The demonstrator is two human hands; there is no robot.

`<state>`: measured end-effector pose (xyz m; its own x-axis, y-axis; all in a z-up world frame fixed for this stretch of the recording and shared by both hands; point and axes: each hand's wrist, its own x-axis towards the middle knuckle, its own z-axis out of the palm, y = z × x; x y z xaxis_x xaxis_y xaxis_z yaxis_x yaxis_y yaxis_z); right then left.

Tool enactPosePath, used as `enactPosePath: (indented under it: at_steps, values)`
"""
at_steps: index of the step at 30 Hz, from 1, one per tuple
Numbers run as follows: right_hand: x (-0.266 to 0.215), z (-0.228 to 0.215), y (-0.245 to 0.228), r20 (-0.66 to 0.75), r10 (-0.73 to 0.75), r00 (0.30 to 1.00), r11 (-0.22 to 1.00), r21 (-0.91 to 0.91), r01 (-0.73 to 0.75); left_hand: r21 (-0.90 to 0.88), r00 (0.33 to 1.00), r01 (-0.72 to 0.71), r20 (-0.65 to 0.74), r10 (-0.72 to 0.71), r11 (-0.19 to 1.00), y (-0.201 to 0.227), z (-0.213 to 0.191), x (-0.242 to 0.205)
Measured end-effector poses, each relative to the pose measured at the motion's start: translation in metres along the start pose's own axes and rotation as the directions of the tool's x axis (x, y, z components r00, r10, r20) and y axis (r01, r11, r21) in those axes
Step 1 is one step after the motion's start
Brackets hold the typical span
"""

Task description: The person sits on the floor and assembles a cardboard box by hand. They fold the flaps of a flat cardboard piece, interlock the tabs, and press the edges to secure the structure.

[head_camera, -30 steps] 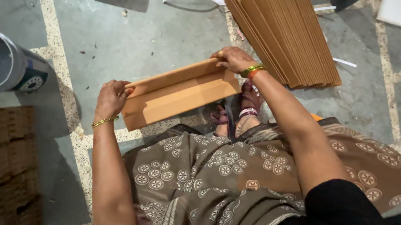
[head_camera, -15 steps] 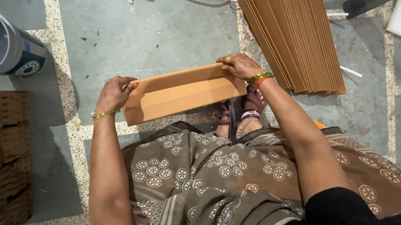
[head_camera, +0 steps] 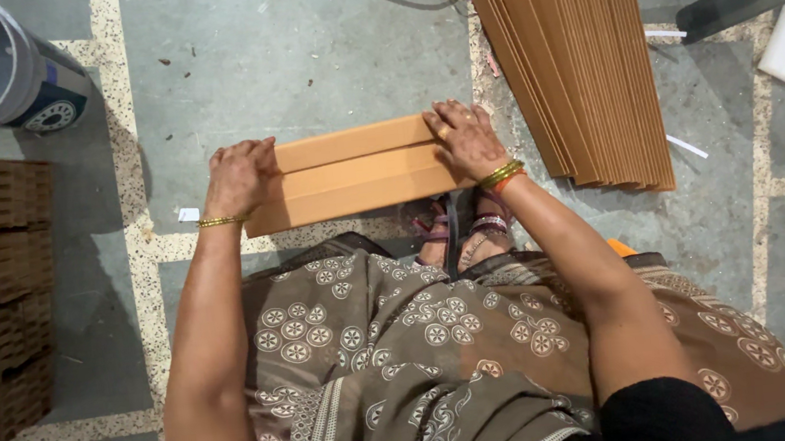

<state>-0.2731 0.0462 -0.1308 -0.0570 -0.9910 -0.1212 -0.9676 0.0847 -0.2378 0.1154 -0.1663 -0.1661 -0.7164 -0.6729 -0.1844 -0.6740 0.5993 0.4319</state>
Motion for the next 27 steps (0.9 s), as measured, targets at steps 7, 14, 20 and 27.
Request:
enactPosePath:
  at_steps: [7, 14, 20, 27]
  values:
    - [0.000, -0.054, -0.039, 0.378, 0.114, 0.919, 0.992, -0.101, -0.082, 0.204, 0.946, 0.046, 0.306, -0.109, 0.978, 0.084, -0.041, -0.015]
    - [-0.011, -0.053, -0.050, 0.363, 0.078, 0.929, 0.971, -0.238, 0.012, 0.440, 0.953, -0.033, 0.285, -0.105, 0.898, 0.109, -0.037, -0.031]
    - [-0.017, -0.045, -0.055, 0.231, 0.042, 0.972, 0.970, -0.243, 0.016, 0.520, 0.977, -0.049, 0.203, -0.068, 0.853, 0.109, -0.027, -0.035]
    - [-0.021, -0.037, -0.051, 0.136, 0.035, 0.990, 0.967, -0.253, 0.001, 0.480, 0.964, -0.036, 0.249, -0.096, 0.877, 0.114, -0.033, -0.031]
